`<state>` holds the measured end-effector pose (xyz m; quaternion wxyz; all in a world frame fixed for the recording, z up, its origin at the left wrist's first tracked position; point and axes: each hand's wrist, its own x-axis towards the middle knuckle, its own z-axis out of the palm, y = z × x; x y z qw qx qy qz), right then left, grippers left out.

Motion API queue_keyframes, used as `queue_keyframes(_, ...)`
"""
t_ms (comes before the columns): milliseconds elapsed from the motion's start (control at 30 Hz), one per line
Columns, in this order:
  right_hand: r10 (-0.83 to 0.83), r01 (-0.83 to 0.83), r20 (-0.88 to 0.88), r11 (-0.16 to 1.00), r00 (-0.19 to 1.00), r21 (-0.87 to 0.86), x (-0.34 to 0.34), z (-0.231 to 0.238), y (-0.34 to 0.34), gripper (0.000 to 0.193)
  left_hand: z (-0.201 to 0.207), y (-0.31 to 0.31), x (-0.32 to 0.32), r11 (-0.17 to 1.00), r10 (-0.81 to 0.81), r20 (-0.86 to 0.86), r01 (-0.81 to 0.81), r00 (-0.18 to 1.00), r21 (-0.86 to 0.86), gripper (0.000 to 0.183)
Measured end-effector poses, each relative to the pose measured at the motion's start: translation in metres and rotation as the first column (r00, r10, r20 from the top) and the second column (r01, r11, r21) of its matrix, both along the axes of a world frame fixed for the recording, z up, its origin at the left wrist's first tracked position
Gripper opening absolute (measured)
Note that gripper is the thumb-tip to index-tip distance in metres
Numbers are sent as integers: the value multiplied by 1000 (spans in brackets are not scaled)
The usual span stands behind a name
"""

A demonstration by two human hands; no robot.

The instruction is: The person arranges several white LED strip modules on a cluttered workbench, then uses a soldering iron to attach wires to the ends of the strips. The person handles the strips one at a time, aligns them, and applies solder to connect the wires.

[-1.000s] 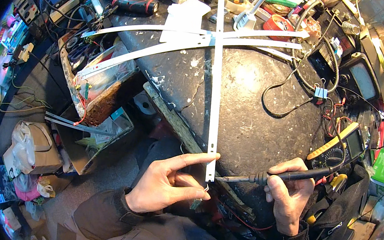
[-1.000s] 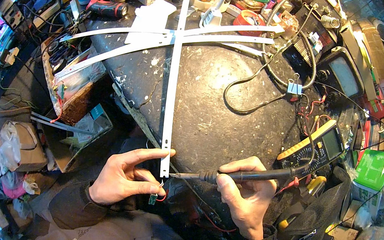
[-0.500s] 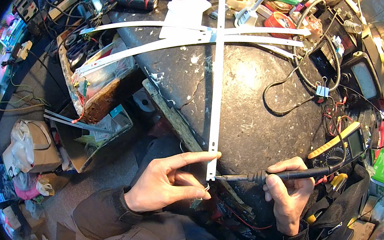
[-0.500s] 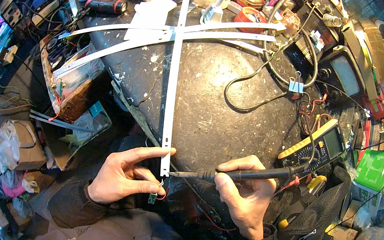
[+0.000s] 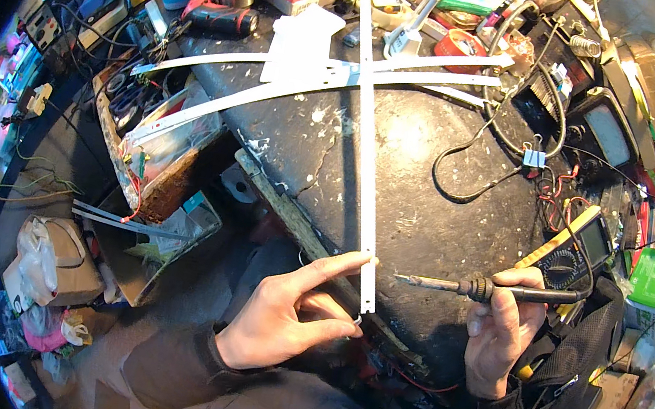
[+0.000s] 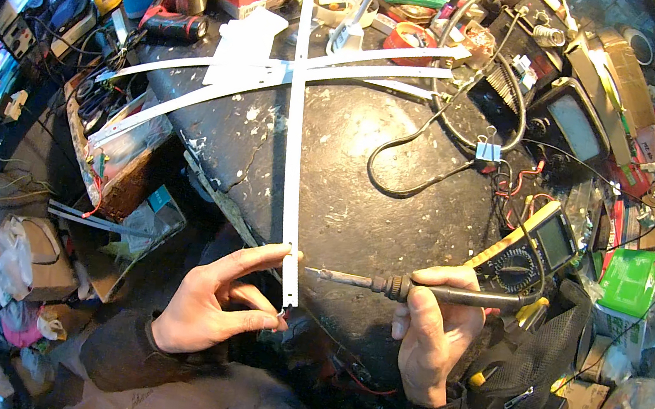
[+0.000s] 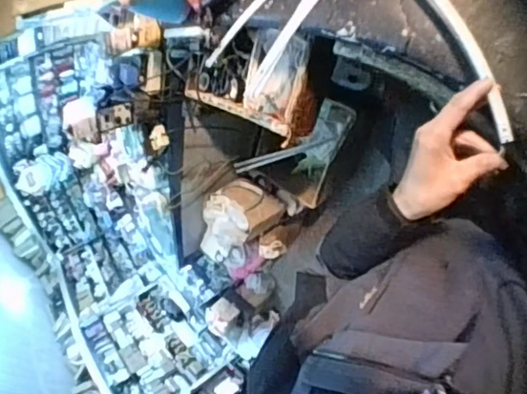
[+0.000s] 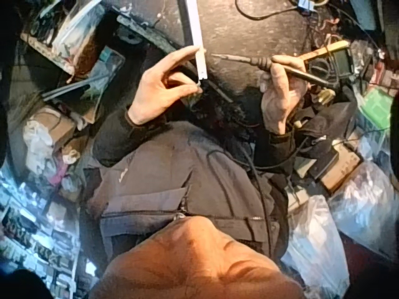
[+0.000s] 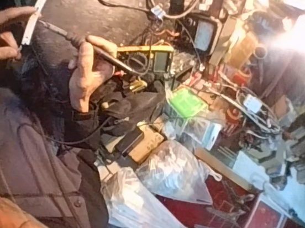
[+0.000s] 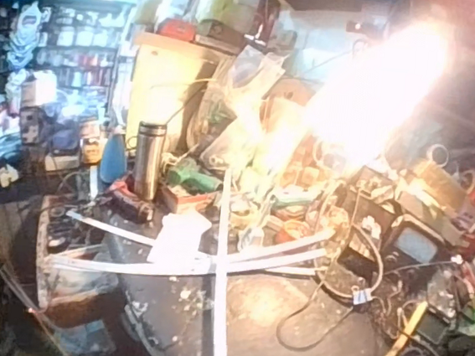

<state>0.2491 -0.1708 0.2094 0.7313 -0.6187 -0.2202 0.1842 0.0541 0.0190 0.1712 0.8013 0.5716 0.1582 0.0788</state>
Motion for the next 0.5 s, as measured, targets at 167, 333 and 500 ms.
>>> queue_keyframes(167, -2, 2, -1, 1000, 1000, 3, 0, 4, -1, 20, 4, -2, -6, 869, 117, 13, -109, 993, 483, 78)
queue_keyframes(333, 8, -8, -29, 1000, 1000, 10, -1, 5, -1, 21, 2, -2, -9, 810, 169, 15, -147, 986, 567, 72)
queue_keyframes(500, 3, -3, -21, 1000, 1000, 1, -1, 6, 0, 20, 2, -2, -8, 746, 189, 24, -159, 982, 647, 68)
